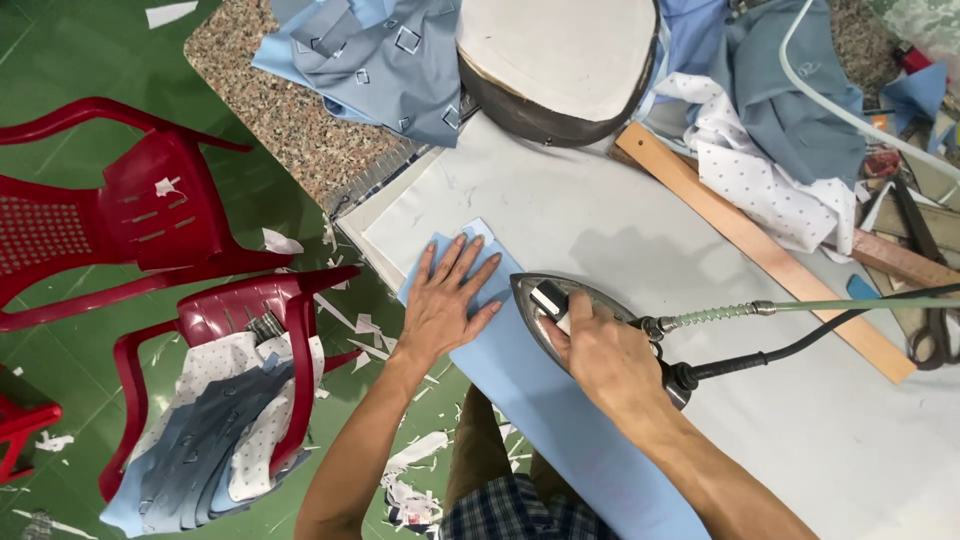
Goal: Marking fabric with chalk using a ruler and then ironing it flat on a workbench.
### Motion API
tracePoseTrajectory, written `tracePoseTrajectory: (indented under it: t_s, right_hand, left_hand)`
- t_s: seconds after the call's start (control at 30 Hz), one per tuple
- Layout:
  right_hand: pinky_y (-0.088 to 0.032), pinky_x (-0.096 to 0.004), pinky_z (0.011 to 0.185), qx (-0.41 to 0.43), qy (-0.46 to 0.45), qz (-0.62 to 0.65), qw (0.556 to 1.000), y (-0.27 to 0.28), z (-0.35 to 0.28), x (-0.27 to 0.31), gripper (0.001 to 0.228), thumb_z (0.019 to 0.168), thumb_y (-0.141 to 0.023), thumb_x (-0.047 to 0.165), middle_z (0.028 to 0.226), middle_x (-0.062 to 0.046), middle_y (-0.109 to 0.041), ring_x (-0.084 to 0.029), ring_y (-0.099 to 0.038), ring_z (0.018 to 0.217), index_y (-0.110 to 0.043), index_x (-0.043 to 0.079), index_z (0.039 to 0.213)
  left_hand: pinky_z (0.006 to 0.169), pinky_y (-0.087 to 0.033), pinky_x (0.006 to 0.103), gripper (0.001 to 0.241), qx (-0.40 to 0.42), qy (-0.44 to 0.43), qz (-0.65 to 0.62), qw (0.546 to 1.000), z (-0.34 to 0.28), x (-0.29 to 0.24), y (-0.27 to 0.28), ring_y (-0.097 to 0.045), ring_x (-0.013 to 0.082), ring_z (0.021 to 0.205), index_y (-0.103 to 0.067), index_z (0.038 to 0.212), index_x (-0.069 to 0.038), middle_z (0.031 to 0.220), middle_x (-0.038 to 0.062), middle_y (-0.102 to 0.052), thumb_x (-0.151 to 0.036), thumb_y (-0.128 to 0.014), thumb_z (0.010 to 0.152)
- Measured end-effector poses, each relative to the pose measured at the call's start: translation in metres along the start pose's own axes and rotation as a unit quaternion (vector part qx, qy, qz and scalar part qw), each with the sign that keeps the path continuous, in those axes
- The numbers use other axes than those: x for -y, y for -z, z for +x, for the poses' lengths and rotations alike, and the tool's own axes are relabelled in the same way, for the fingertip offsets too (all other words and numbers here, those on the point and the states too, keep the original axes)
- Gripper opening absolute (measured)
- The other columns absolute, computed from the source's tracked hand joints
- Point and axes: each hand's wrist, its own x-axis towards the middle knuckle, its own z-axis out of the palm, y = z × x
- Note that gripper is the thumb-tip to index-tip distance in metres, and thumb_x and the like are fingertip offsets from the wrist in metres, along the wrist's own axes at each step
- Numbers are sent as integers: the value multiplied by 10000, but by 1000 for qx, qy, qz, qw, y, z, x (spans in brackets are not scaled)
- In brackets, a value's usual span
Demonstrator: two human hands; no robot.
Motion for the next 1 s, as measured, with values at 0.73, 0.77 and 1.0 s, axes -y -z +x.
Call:
tracePoseTrajectory:
  t_s: [0.73,0.77,1.0]
  right_hand:
    - [-575,-534,551,-11,21,3,1000,6,56,24,466,1010,-580,418,694,-268,-699,-456,-705,630,-556,-46,1028]
    - [-573,-540,565,-15,29,12,999,7,55,22,454,1009,-583,406,700,-269,-697,-461,-703,637,-558,-47,1026]
    - [-572,-541,621,-17,45,49,998,10,53,22,400,1031,-571,370,735,-252,-707,-443,-715,679,-569,-29,1002]
  left_hand:
    - [927,-531,498,330,38,42,-94,994,-31,-74,-16,-668,342,1023,-754,914,-73,1105,140,-731,-288,-636,694]
    - [806,-532,494,295,151,-55,-103,982,-43,-111,-37,-658,333,945,-742,824,-85,987,124,-725,-357,-664,738]
    - [1074,-536,416,170,-137,-321,-309,885,-99,-337,-145,-650,263,1216,-691,1137,-120,1195,72,-690,-261,-633,1063]
